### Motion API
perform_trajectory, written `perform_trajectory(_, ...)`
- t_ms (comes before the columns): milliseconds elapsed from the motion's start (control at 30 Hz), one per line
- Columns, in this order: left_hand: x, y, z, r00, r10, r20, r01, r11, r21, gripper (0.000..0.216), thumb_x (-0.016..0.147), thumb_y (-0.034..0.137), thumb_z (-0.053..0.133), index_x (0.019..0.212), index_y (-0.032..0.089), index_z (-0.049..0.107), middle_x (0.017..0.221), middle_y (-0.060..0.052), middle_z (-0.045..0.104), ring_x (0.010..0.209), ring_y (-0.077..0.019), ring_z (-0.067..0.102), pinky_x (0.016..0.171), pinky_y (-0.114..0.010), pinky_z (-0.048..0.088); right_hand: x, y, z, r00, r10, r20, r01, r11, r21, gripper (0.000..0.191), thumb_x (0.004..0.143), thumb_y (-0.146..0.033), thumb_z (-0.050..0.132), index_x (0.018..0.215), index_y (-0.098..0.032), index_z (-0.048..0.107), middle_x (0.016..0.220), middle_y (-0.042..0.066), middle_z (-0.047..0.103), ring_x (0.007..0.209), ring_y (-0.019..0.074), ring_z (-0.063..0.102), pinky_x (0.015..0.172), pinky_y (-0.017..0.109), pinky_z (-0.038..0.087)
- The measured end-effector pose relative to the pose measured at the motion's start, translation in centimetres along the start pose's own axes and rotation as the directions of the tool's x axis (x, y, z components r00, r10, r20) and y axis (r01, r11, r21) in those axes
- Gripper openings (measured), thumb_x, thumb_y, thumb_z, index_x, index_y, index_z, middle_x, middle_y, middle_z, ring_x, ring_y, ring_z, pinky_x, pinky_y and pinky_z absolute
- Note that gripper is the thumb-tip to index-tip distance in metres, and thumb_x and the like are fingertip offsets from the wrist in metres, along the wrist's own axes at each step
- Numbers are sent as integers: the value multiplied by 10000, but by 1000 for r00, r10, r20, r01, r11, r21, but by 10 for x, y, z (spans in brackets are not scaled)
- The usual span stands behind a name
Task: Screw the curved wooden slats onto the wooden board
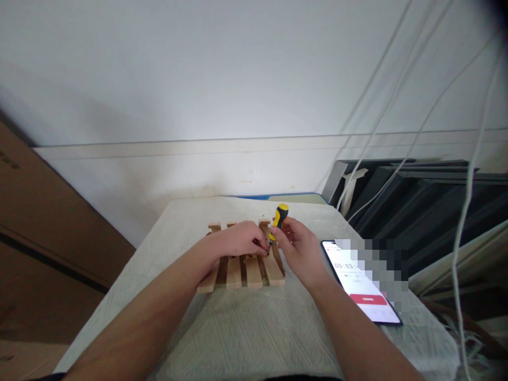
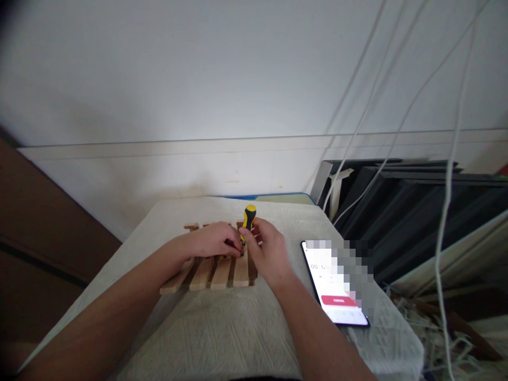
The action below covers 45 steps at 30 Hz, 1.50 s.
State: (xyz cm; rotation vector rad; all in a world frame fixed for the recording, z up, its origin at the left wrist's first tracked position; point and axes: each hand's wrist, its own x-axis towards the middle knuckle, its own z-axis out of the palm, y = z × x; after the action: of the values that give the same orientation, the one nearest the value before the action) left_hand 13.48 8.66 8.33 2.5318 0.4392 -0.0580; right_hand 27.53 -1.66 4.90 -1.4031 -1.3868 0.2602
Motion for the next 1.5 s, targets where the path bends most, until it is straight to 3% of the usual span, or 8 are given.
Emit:
perform_trajectory(367, 1, -3, 2, 1000, -7, -14, 7, 1000, -4, 118, 785, 159, 653, 801, 130, 766, 714, -17, 712, 599, -91, 565, 615, -193, 380, 3, 1, 5, 997, 79, 15, -80, 995, 63, 223, 823, -420, 601, 803, -199, 617, 750, 34, 643, 631, 158, 583, 581, 282, 454)
perform_trajectory(600, 2, -6, 2, 1000, -15, -12, 15, 1000, -2, 115, 776, 148, 643, 764, 148, 758, 693, 2, 702, 592, -87, 564, 617, -192, 377, 6, -5, -2, 965, 198, 170, -241, 925, 294, 276, 830, -434, 558, 917, -192, 660, 813, 32, 655, 617, 139, 554, 542, 271, 417)
perform_trajectory(733, 1, -3, 2, 1000, -24, -16, 24, 1000, -3, 117, 777, 159, 641, 772, 154, 758, 713, -1, 707, 621, -95, 573, 623, -191, 379, 8, -3, -3, 967, 177, 182, -220, 941, 257, 261, 822, -428, 569, 891, -194, 660, 770, 25, 649, 656, 154, 565, 594, 288, 424)
perform_trajectory(867, -1, 0, -1, 999, -35, -10, 35, 999, -3, 128, 787, 169, 636, 791, 150, 762, 720, -6, 709, 618, -95, 567, 619, -193, 376, 8, 1, 0, 974, 212, 84, -221, 968, 119, 254, 746, -431, 669, 781, -195, 581, 722, 19, 625, 664, 163, 561, 607, 293, 418)
perform_trajectory(1000, -1, -1, -1, 1000, -25, -2, 25, 1000, -8, 132, 785, 162, 630, 794, 147, 761, 722, -5, 713, 608, -90, 565, 607, -188, 373, 6, 2, 0, 957, 245, 157, -272, 944, 185, 285, 790, -466, 615, 872, -195, 594, 668, -1, 595, 618, 157, 549, 552, 278, 403)
perform_trajectory(1133, -1, -3, 1, 1000, -21, -22, 20, 1000, -16, 117, 770, 156, 641, 781, 155, 758, 748, -5, 722, 631, -94, 583, 626, -187, 384, 7, 4, -2, 965, 164, 203, -211, 947, 242, 267, 846, -391, 537, 996, -200, 649, 771, 18, 644, 713, 164, 581, 630, 291, 436)
perform_trajectory(1267, -1, -3, 1, 1000, -8, -12, 8, 1000, -4, 110, 768, 152, 647, 780, 153, 756, 747, -5, 720, 629, -92, 580, 626, -186, 384, 8, 6, -5, 978, 99, 184, -137, 969, 206, 206, 847, -374, 556, 916, -207, 654, 865, 26, 665, 774, 162, 577, 713, 307, 438)
perform_trajectory(1500, -2, -1, -2, 999, -24, -20, 25, 999, 41, 100, 771, 159, 657, 782, 161, 756, 731, -4, 715, 617, -94, 570, 613, -192, 377, 7, 8, -4, 972, 150, 179, -190, 953, 236, 245, 793, -417, 647, 904, -203, 606, 893, 43, 670, 774, 170, 596, 705, 315, 468)
